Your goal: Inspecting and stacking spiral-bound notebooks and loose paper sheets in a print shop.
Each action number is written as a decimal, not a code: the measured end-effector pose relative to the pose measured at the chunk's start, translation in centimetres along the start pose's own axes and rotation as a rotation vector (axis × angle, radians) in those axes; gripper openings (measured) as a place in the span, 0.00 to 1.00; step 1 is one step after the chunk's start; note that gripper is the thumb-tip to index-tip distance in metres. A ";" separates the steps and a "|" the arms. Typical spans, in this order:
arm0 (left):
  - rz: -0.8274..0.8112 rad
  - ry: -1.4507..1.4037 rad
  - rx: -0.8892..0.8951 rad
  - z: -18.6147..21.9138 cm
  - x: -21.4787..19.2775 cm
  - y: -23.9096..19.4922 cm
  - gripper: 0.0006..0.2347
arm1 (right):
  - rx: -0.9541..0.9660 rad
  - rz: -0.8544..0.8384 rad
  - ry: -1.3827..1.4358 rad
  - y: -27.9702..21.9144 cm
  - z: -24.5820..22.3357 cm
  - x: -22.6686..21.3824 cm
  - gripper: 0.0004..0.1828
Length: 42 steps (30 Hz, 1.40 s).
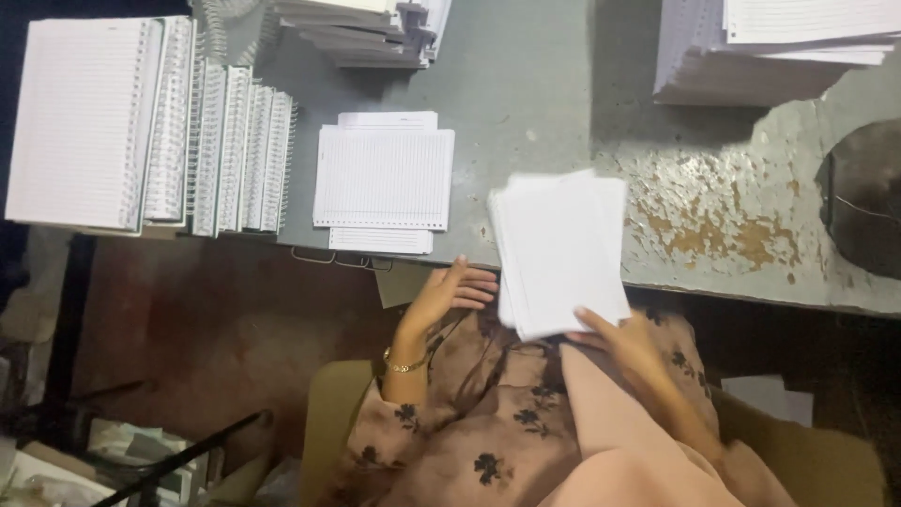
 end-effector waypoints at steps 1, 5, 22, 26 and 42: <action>-0.022 -0.113 -0.030 -1.0 0.2 0.1 0.34 | 0.034 0.012 -0.143 -0.9 -0.2 -1.4 0.30; -0.028 -0.396 -0.038 -8.8 0.6 2.8 0.40 | -0.154 0.076 -0.490 0.3 -1.1 -6.6 0.18; 0.205 0.402 0.604 8.3 9.2 4.4 0.18 | -1.378 -0.028 -0.276 -0.5 -12.7 -3.3 0.07; 0.229 0.295 0.683 6.3 8.7 5.2 0.24 | -1.219 -0.207 -0.184 3.3 -10.8 -4.2 0.32; 0.125 0.164 0.887 4.8 9.0 5.1 0.14 | -1.033 0.113 -0.515 8.9 -7.7 -8.3 0.16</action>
Point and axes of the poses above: each hand's wrist, its own y-axis towards the middle knuckle, its own x-axis out of the palm, z = x × y, the point moved 4 cm from there along y, towards the middle knuckle, and after that the axes turned 8 degrees about x, right-handed, at the moved point
